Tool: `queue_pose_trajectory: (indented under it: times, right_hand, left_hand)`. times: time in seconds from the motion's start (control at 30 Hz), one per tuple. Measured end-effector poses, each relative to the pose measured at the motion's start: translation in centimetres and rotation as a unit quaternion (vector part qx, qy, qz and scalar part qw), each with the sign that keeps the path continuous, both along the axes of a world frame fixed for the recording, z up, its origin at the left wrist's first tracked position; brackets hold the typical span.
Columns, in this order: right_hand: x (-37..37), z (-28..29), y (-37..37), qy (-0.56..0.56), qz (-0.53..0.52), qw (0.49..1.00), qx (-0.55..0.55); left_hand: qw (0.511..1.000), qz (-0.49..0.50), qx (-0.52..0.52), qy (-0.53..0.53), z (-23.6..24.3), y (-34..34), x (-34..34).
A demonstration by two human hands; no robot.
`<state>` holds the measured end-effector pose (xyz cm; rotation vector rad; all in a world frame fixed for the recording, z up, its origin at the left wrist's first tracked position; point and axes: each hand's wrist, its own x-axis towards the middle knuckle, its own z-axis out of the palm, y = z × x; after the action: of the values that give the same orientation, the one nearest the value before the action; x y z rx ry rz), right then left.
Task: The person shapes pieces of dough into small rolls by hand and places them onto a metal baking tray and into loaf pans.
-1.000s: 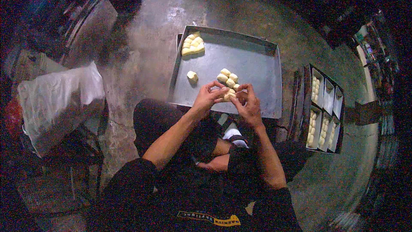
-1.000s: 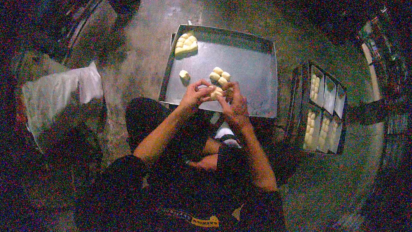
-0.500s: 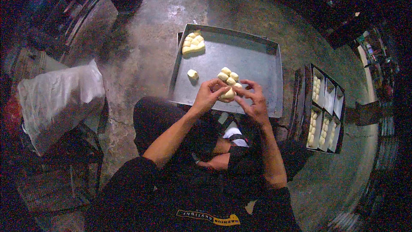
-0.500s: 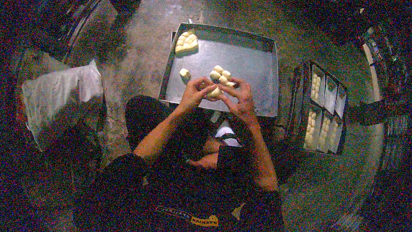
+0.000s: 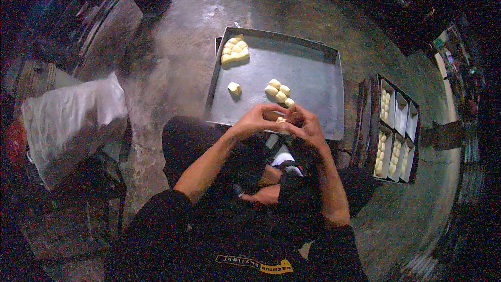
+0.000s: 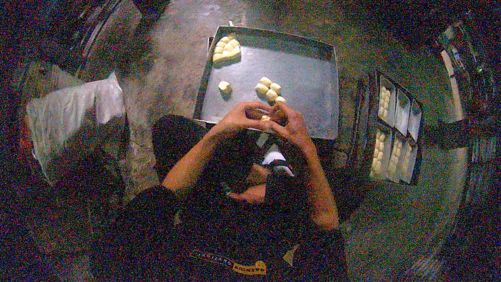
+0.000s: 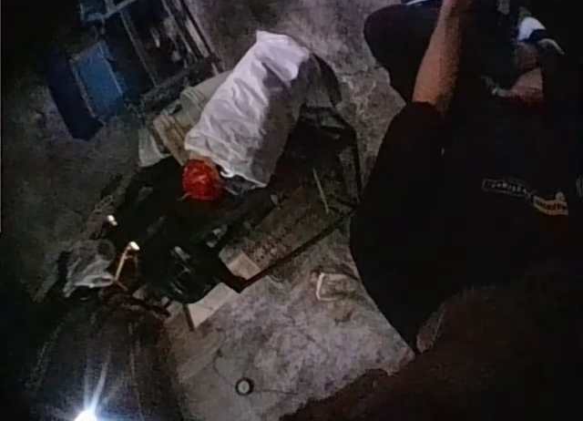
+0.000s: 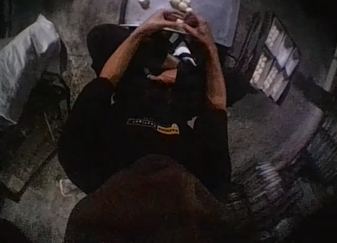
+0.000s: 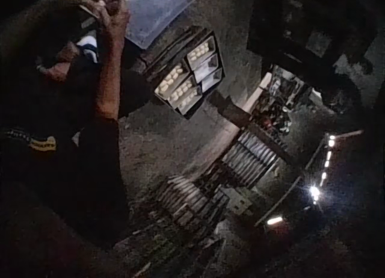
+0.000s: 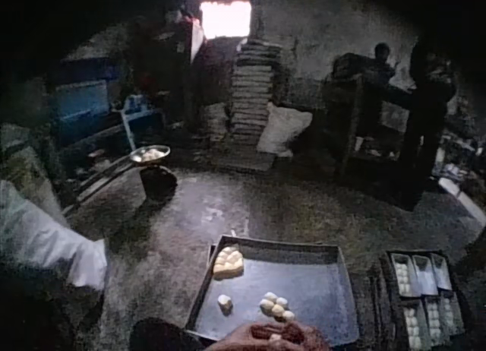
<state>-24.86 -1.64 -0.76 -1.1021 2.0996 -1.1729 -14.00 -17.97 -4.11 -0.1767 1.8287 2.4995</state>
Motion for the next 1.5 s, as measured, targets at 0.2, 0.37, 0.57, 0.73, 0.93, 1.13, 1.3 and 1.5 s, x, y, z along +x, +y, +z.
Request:
queue_pose_trajectory:
  times: [0.2,0.37,0.57,0.73,0.93,1.13,1.3,1.5]
  right_hand:
    - [0.9,1.2,-1.0,0.12,-0.017,0.99,0.065]
    - [3.1,1.3,-2.0,0.393,0.015,0.918,-0.046]
    - [2.1,-2.9,-2.9,0.309,0.083,0.947,0.001]
    - [-6.3,-7.0,-3.1,-0.038,-0.022,0.995,0.088]
    - [-11.0,-11.7,-4.0,0.119,-0.121,0.98,0.1]
    - [-10.0,-11.9,-5.0,0.099,-0.119,0.974,0.164]
    - [-9.3,-9.4,-8.2,0.415,-0.046,0.901,0.12]
    - [-3.1,-11.0,-19.1,0.238,0.135,0.959,0.073]
  left_hand:
    - [0.998,0.047,-0.042,-0.024,-1.7,0.3,-0.3]
    - [0.946,0.143,0.254,-0.139,-3.1,-0.5,-0.6]
    - [0.969,0.181,0.146,-0.086,-4.8,-0.7,-0.9]
    - [0.973,0.139,0.095,-0.156,-3.7,0.2,-1.9]
    - [0.903,0.38,0.2,0.004,-3.9,-3.1,-2.1]
    - [0.777,0.584,0.236,0.02,-4.8,-5.8,-0.9]
    - [0.702,0.684,0.199,-0.013,-6.6,-6.2,-1.7]
    - [0.699,0.685,0.177,-0.107,-10.1,-6.1,-2.0]
